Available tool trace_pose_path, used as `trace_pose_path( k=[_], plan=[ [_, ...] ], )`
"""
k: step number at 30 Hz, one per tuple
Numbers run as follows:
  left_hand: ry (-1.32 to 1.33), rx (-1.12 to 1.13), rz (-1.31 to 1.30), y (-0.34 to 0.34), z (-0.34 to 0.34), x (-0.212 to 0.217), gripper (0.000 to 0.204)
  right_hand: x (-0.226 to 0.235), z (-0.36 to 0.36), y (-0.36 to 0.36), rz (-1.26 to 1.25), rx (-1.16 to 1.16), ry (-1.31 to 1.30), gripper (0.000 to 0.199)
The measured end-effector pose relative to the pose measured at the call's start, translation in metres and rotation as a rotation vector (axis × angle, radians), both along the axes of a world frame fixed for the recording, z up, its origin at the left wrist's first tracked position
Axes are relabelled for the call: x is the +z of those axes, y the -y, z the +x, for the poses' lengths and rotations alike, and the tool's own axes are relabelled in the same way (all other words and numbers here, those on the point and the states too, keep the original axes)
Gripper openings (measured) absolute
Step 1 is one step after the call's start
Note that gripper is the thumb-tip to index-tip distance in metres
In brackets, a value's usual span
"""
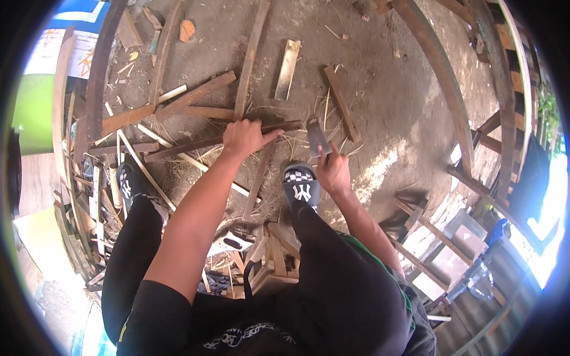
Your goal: The person sits on the ground and uses a hammer to strike small pieces of wood, splitting or shaping them. They repeatedly pick up wood pieces, position them, and hammer them while surrounded by wood scraps.
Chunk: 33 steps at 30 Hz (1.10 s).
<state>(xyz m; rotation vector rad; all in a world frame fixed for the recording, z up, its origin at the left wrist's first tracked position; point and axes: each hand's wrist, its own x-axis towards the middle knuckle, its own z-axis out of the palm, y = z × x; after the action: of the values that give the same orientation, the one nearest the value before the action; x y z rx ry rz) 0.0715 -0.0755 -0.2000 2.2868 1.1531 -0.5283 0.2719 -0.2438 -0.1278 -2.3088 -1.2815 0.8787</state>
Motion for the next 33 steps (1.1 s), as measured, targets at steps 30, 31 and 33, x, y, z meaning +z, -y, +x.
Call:
trace_pose_path(
  k=[30, 31, 33],
  plan=[
    [0.079, 0.037, 0.07, -0.004, 0.005, -0.008, 0.089, -0.029, 0.015, 0.032, 0.316, 0.172, -0.055, 0.029],
    [0.101, 0.037, 0.087, -0.003, 0.007, -0.009, 0.089, -0.037, 0.017, 0.041, 0.297, 0.163, -0.038, 0.03],
    [0.04, 0.027, -0.004, -0.005, 0.012, -0.002, 0.088, -0.054, 0.012, 0.048, 0.213, 0.19, 0.117, 0.032]
  ],
)
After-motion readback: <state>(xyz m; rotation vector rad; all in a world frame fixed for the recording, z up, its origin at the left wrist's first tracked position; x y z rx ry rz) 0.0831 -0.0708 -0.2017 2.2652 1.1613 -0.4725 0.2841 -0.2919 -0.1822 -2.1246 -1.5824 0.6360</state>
